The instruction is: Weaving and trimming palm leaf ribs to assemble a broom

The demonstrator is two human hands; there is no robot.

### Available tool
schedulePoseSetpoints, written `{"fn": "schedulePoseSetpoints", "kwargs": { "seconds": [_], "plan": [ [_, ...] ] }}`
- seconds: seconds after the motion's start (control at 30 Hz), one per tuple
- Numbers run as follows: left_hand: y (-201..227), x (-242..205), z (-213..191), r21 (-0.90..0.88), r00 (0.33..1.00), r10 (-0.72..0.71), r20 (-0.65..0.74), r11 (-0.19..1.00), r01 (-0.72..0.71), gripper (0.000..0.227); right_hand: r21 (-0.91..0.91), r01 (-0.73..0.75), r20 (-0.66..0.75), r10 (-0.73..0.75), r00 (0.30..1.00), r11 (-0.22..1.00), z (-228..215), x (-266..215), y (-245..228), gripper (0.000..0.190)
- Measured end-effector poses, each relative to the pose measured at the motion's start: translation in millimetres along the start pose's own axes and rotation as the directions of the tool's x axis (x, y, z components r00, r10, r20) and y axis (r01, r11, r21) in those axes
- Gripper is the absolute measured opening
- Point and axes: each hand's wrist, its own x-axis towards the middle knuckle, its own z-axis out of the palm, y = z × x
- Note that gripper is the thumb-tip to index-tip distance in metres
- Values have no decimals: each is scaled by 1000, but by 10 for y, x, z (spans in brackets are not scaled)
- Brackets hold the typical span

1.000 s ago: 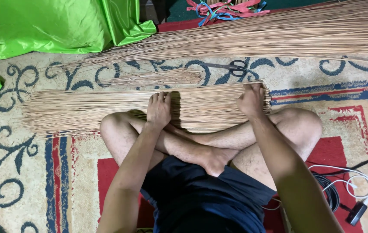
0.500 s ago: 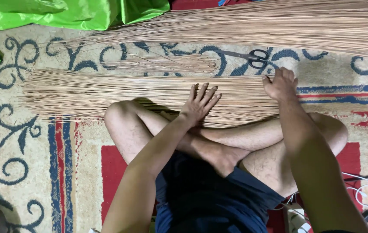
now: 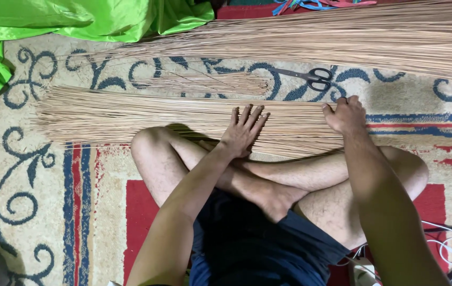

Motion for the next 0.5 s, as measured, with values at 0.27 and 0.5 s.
{"fn": "schedulePoseSetpoints", "kwargs": {
  "seconds": [0.27,0.5],
  "plan": [
    [-113,109,6,-39,997,-67,40,997,68,147,-23,6,13,-6,1000,1000,8,20,-26,82],
    [-128,-23,-261,-100,997,-27,71,994,34,152,-68,11,-220,-26,975,998,216,208,-68,80]
  ]
}}
